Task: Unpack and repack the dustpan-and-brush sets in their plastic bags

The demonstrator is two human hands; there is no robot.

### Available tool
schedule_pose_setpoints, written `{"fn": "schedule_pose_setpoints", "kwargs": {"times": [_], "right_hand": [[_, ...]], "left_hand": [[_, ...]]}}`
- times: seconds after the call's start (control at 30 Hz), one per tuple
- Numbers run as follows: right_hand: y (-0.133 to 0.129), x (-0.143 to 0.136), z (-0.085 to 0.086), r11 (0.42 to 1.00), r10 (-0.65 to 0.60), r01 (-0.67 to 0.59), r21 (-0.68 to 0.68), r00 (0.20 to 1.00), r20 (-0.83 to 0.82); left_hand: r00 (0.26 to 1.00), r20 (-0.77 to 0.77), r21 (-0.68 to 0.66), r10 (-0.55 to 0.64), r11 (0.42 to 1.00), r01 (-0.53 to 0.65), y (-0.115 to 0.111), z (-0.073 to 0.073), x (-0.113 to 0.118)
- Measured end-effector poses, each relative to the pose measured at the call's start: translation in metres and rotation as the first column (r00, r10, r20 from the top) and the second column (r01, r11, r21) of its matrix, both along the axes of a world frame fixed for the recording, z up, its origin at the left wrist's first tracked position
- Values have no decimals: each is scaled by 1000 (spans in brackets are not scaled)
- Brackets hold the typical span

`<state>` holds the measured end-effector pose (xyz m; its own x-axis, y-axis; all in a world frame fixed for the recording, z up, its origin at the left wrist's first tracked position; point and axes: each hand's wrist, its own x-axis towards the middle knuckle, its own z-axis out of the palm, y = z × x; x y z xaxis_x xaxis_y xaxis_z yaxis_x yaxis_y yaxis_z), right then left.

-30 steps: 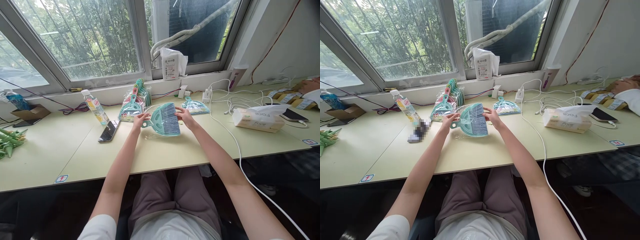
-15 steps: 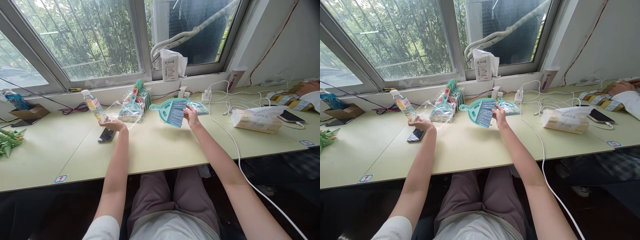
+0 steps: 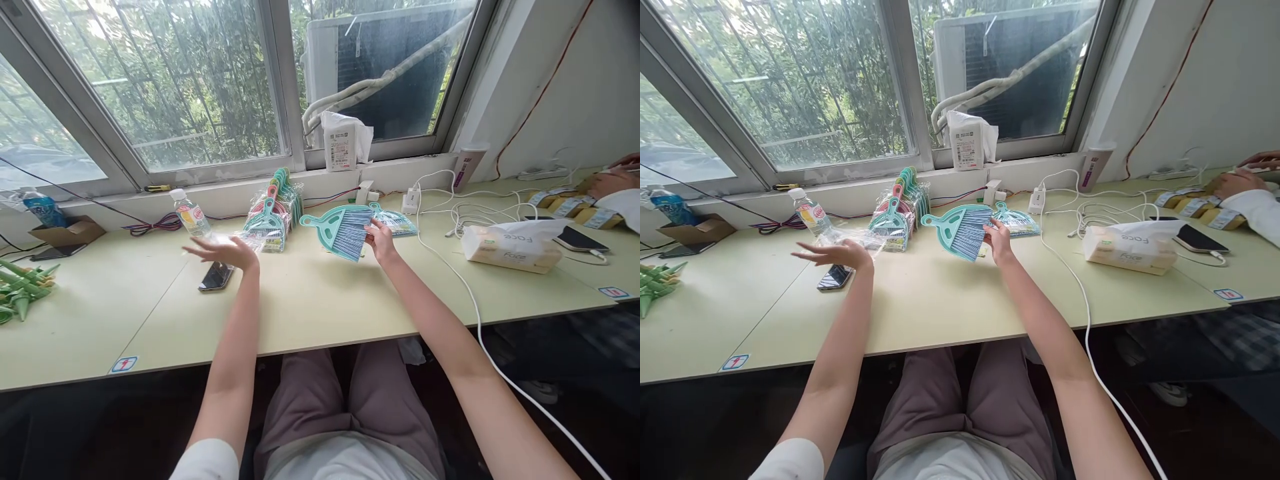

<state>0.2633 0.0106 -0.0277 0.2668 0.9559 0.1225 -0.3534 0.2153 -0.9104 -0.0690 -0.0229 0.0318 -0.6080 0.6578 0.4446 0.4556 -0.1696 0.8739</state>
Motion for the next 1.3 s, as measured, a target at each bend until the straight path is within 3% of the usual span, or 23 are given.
{"fn": "schedule_pose_setpoints", "kwargs": {"times": [0.1, 0.2, 0.27, 0.33, 0.5, 0.6, 0.67, 0.73, 0.87, 0.97, 1.1, 1.2, 1.3], "right_hand": [[-1, -4, -2, 999, 25, -25, 21, 1000, -3], [-2, -8, -3, 999, 48, -47, 21, 998, -39], [-3, -12, -4, 998, 62, -61, 25, 997, -53], [-4, -16, -5, 996, 85, -83, 42, 995, -44], [-13, -27, -3, 990, 136, -135, 48, 991, -7], [-18, -30, -1, 979, 203, -203, 14, 979, 27], [-22, -31, 1, 972, 234, -235, 10, 971, 58], [-23, -31, 3, 981, 188, -191, 27, 978, 90], [-20, -26, 8, 990, -121, 101, 97, 967, 223], [-17, -23, 7, 946, -311, 210, 248, 808, 500], [-24, -34, 1, 938, -308, -18, 345, 410, 859], [-35, -52, -2, 927, -298, -186, 327, 170, 939], [-45, -63, 2, 928, -329, -174, 330, 31, 944]], "left_hand": [[1000, -15, 104, 12, 995, -10, -12, -1, 27], [956, 41, 186, -289, 943, 277, -17, -7, 61], [853, 187, 167, -487, 871, 461, -16, -16, 80], [766, 275, 121, -581, 811, 572, -11, -27, 93], [605, 402, 13, -688, 665, 747, 2, -49, 98], [562, 431, -69, -706, 595, 801, 7, -57, 95], [576, 441, -102, -688, 600, 794, 10, -60, 94], [597, 449, -79, -664, 636, 767, 14, -62, 93], [607, 413, 40, -679, 679, 733, 20, -64, 93], [617, 356, 17, -701, 665, 746, 20, -65, 95], [614, 265, -8, -743, 635, 772, 21, -72, 99], [602, 216, -6, -769, 615, 788, 25, -80, 99], [604, 196, -4, -773, 615, 789, 30, -84, 97]]}}
